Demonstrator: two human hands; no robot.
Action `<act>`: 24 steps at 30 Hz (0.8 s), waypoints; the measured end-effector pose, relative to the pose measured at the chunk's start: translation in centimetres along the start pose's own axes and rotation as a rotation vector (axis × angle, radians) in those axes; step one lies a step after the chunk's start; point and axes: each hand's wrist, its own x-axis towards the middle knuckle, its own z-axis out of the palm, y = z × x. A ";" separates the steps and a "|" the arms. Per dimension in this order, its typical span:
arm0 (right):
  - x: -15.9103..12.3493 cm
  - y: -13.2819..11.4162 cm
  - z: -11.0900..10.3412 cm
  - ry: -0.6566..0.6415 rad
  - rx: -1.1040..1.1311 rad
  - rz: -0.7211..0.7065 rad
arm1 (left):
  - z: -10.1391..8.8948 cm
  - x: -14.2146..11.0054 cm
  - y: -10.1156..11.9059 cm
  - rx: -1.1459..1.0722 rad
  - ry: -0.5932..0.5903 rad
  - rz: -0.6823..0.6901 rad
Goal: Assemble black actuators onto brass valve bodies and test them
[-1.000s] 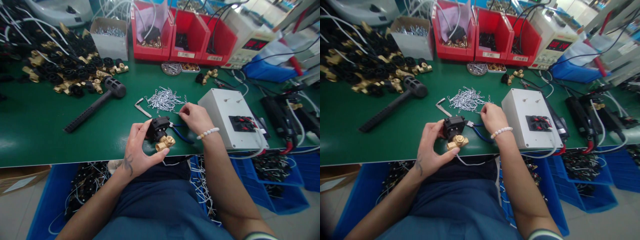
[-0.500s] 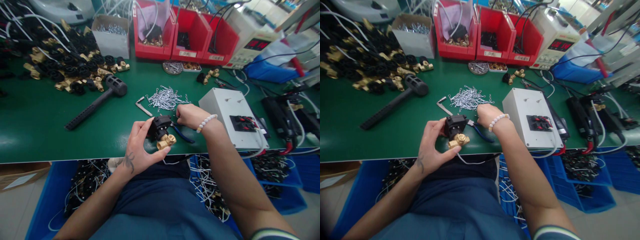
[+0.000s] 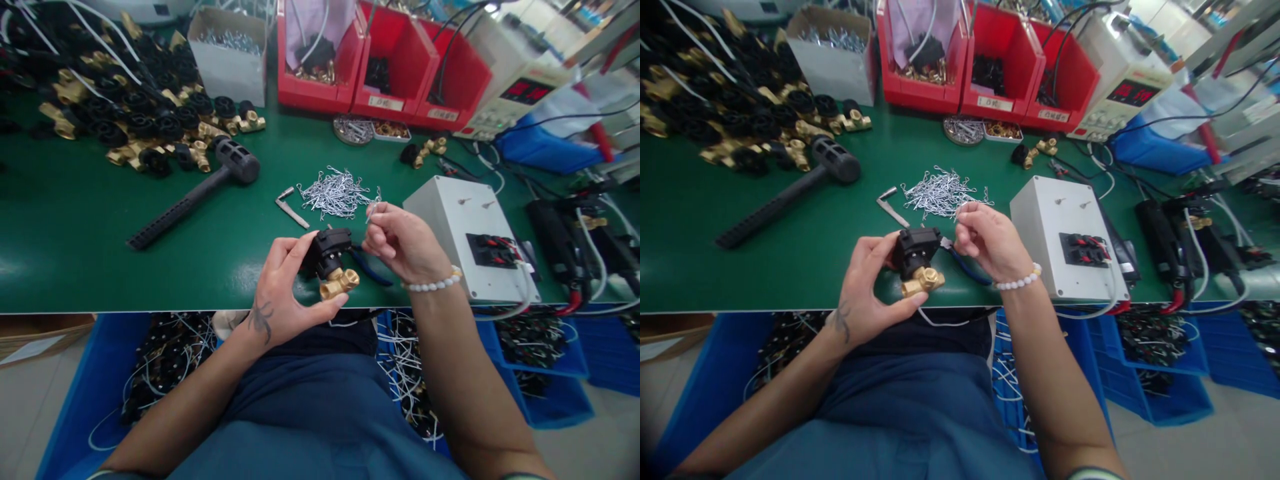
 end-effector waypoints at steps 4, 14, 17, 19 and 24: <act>-0.7 0.2 0.4 0.029 0.114 0.001 | 0.0 0.0 -0.1 0.004 -0.002 0.002; -2.5 -0.1 0.5 -0.017 0.043 -0.041 | 0.0 0.0 -0.1 0.003 -0.002 0.001; -3.1 -0.3 1.0 -0.030 -0.076 -0.191 | 0.0 0.0 -0.1 0.006 0.001 0.000; -3.5 -0.4 1.2 -0.030 -0.148 -0.270 | 0.0 0.1 -0.1 0.006 -0.001 0.003; -4.3 -0.6 1.4 -0.065 -0.249 -0.310 | 0.1 0.0 -0.1 0.017 0.007 0.034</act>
